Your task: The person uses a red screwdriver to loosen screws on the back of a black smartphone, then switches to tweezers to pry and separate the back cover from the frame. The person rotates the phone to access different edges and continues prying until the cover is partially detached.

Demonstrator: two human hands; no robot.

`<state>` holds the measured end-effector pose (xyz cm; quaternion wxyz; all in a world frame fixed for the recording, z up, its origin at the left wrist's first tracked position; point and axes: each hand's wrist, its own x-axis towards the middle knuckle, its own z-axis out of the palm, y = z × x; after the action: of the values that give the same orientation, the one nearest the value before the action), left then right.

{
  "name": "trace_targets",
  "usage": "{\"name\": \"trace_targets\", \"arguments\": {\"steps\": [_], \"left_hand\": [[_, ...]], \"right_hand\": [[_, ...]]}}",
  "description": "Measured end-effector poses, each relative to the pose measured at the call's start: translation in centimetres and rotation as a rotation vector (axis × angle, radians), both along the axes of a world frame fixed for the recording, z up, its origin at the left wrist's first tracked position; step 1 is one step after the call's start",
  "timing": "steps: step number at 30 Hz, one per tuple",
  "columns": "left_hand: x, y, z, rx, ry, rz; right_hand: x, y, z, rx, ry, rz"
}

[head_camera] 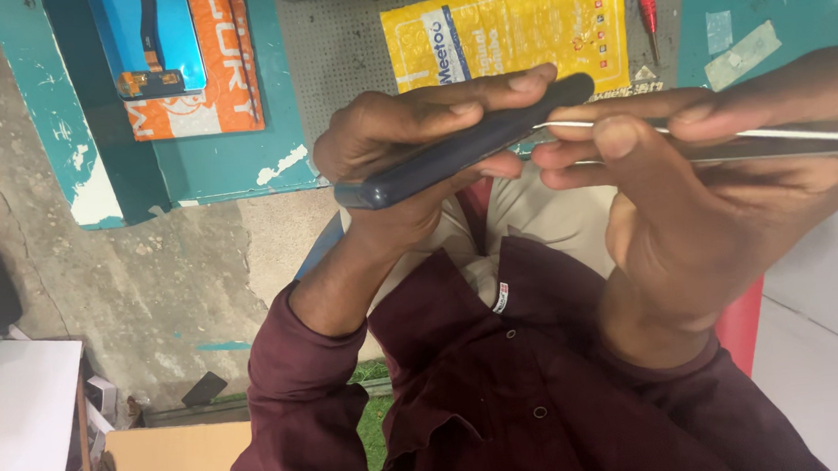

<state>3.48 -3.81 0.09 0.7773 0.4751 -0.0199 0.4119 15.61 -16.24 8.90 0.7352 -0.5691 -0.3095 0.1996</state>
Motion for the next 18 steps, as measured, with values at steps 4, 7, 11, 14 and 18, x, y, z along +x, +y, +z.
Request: {"name": "trace_targets", "arguments": {"steps": [4,7,11,14,18], "left_hand": [[0.5,-0.2,-0.4,-0.024,-0.047,0.009],[0.9,-0.6,-0.7,-0.110,-0.105,0.008],[0.8,-0.8,-0.8,-0.160,-0.103,0.007],[1.0,-0.4,-0.9,-0.109,-0.098,0.036],[2.0,0.2,-0.9,-0.048,-0.193,0.017]], "right_hand": [[-0.1,-0.5,0.0,-0.006,-0.019,0.040],[-0.1,-0.8,0.0,-0.050,-0.077,0.070],[0.6,-0.6,-0.1,-0.057,-0.127,0.113],[0.7,-0.2,-0.3,-0.057,-0.172,0.148],[0.0,-0.2,0.0,-0.073,-0.142,0.113]]}}
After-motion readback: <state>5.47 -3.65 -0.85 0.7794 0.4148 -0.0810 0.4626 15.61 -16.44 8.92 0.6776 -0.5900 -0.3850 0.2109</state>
